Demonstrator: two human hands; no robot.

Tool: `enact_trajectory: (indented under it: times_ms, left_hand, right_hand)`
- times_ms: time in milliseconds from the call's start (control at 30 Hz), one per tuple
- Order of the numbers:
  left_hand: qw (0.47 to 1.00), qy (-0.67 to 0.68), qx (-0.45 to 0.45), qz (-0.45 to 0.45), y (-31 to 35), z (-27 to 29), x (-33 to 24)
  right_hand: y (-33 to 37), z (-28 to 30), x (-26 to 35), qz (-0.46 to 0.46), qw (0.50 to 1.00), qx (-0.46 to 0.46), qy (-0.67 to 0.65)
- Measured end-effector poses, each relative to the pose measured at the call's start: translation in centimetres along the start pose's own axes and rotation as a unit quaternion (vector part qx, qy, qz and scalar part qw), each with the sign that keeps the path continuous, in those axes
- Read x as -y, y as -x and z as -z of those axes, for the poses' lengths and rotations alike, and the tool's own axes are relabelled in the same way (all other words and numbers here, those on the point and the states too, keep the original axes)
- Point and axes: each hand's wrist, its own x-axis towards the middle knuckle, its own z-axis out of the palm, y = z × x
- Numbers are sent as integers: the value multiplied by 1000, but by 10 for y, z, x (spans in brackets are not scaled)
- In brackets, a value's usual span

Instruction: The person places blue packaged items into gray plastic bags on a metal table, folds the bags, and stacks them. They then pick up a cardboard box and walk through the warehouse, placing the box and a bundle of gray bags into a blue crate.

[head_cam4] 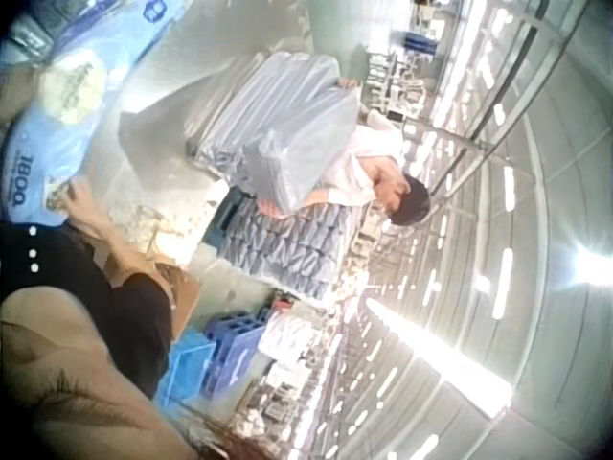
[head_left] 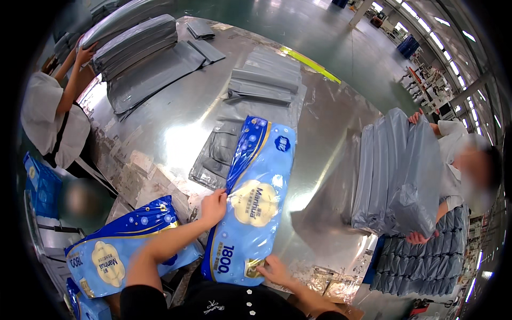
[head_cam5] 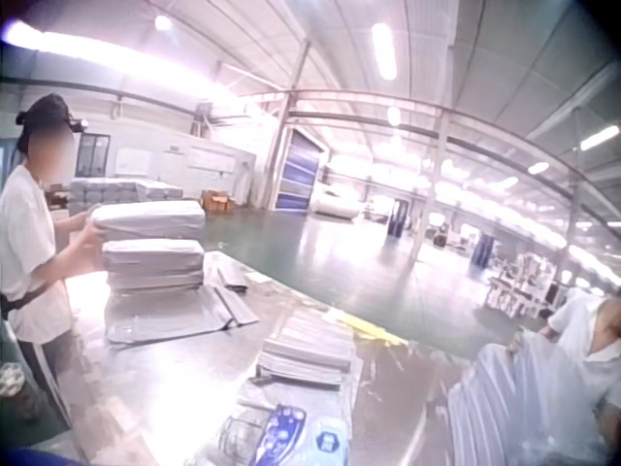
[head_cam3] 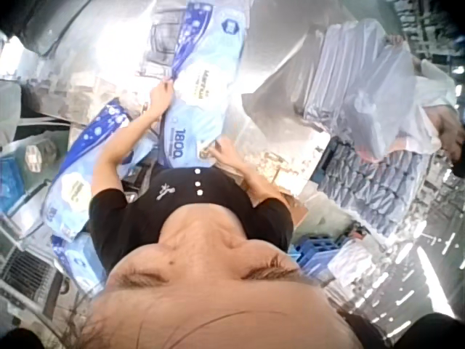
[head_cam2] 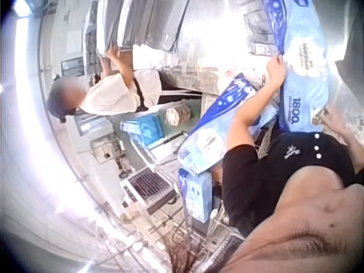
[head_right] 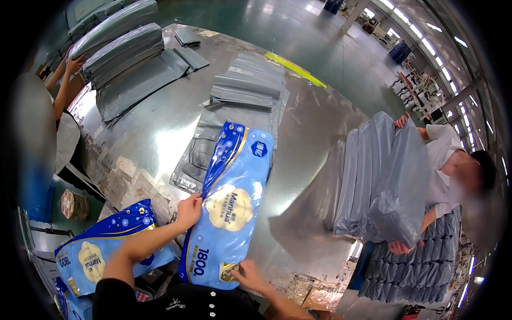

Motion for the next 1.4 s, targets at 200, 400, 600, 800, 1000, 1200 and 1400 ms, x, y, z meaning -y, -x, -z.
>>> enact_trajectory:
  times_ms: [200, 400, 600, 800, 1000, 1200, 1400]
  left_hand:
    - [960, -103, 252, -57, -144, -9, -4]
    - [909, -281, -6, -307, -270, -87, -10]
    - [865, -462, -32, -194, -345, -139, 44]
    - [887, -341, -81, -300, -385, -95, -29]
    - [876, -317, -18, -363, -363, -77, -78]
    - [875, -351, 30, -331, -336, -93, -44]
    - [938, -317, 62, -126, -334, -108, -32]
  right_hand:
    - [-146, 175, -65, 55, 904, -366, 213]
    - [-345, 232, -62, 59, 867, -431, 242]
    - [-422, 193, -39, -21, 910, -303, 282]
    - [-474, 197, -13, 49, 894, -295, 333]
    - [-550, 232, -40, -79, 782, -384, 484]
    - [-508, 278, -73, -142, 913, -247, 292]
    - [-509, 273, -147, -124, 960, -252, -1]
